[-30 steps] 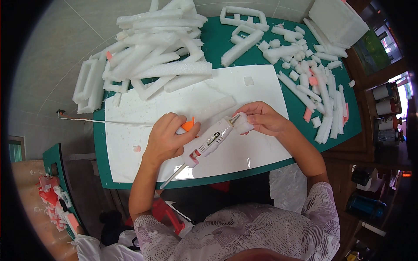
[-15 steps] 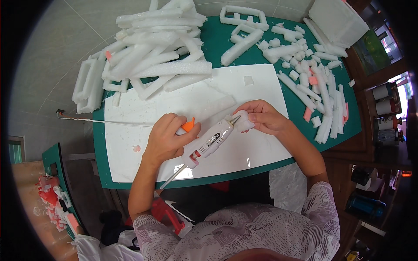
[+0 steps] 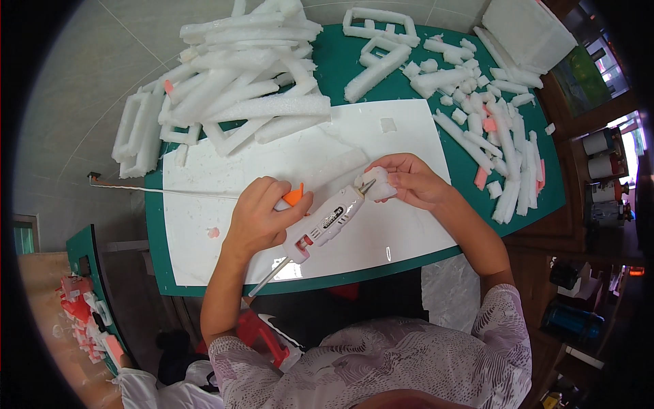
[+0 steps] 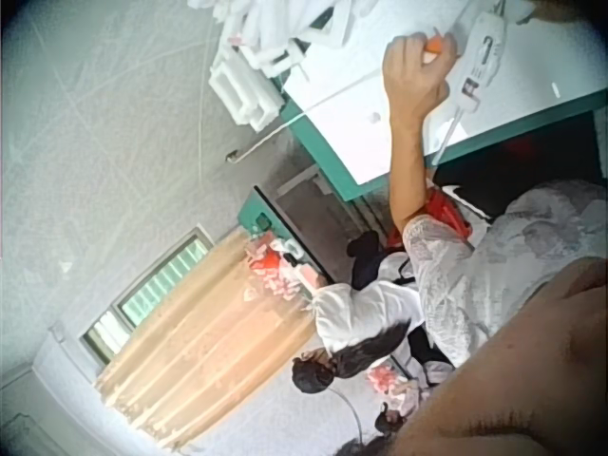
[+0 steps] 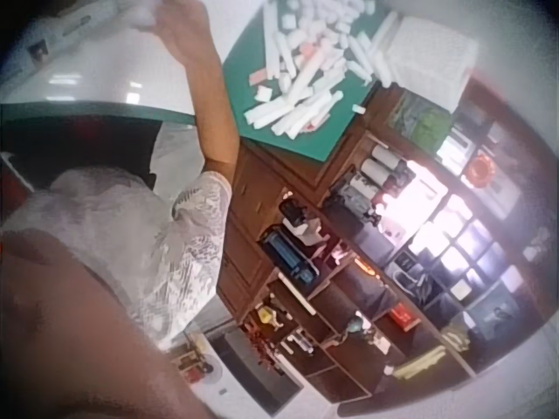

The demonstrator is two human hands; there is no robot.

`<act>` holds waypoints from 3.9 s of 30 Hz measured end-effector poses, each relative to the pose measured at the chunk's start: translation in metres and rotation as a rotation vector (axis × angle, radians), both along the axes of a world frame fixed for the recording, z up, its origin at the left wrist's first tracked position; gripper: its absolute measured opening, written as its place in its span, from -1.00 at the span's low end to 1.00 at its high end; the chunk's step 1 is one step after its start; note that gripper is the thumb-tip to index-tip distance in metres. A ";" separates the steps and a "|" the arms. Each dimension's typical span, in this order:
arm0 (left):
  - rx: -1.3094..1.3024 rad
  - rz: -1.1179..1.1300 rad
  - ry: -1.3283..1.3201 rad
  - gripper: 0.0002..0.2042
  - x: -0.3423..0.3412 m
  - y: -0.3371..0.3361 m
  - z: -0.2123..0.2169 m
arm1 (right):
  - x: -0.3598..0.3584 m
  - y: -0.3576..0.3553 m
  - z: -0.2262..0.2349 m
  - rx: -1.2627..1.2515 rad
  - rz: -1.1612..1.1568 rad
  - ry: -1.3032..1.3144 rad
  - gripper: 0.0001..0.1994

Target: Glue white foam pieces together using a hot glue gun to assemble a product.

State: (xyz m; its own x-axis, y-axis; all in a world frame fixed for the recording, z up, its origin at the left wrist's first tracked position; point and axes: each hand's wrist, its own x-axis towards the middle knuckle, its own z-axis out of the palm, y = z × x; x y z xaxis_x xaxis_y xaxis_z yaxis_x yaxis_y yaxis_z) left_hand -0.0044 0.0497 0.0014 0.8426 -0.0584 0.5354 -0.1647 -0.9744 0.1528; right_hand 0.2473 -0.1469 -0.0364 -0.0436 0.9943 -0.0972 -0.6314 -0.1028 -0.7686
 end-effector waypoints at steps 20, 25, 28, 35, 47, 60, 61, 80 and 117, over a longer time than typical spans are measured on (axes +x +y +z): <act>-0.002 0.000 -0.030 -0.56 0.001 -0.002 -0.001 | -0.005 0.004 0.006 -0.005 -0.076 -0.001 -0.57; -0.001 -0.002 -0.044 -0.55 0.002 -0.002 -0.001 | -0.003 0.002 0.001 0.010 -0.086 0.007 -0.58; -0.002 0.006 -0.038 -0.54 0.001 -0.002 -0.001 | -0.003 0.003 0.001 0.012 -0.081 0.021 -0.58; -0.007 -0.003 -0.033 -0.54 0.002 -0.002 -0.003 | -0.005 0.004 0.003 -0.003 -0.085 -0.002 -0.57; -0.002 -0.015 -0.013 -0.63 0.001 -0.002 -0.002 | -0.008 0.006 0.003 -0.025 -0.151 0.059 -0.60; 0.014 -0.018 -0.007 -0.64 0.000 -0.002 -0.003 | -0.010 0.007 0.001 -0.056 -0.183 0.032 -0.62; 0.015 -0.020 -0.006 -0.64 0.000 -0.002 -0.003 | -0.010 0.008 0.001 -0.060 -0.187 0.028 -0.62; 0.025 0.068 -0.069 -0.56 -0.008 0.011 0.006 | 0.001 0.003 0.001 0.068 -0.192 0.022 -0.62; -0.122 0.408 0.195 -0.52 0.023 -0.045 0.005 | 0.016 0.023 -0.003 0.106 -0.289 -0.088 -0.64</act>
State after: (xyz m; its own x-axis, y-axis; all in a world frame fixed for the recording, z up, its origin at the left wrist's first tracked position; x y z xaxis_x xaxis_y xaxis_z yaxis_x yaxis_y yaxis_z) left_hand 0.0182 0.0048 0.0063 0.8692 0.3526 0.3467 0.2719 -0.9264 0.2604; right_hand 0.2634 -0.1242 -0.0397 0.2465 0.9690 0.0168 -0.5537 0.1550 -0.8181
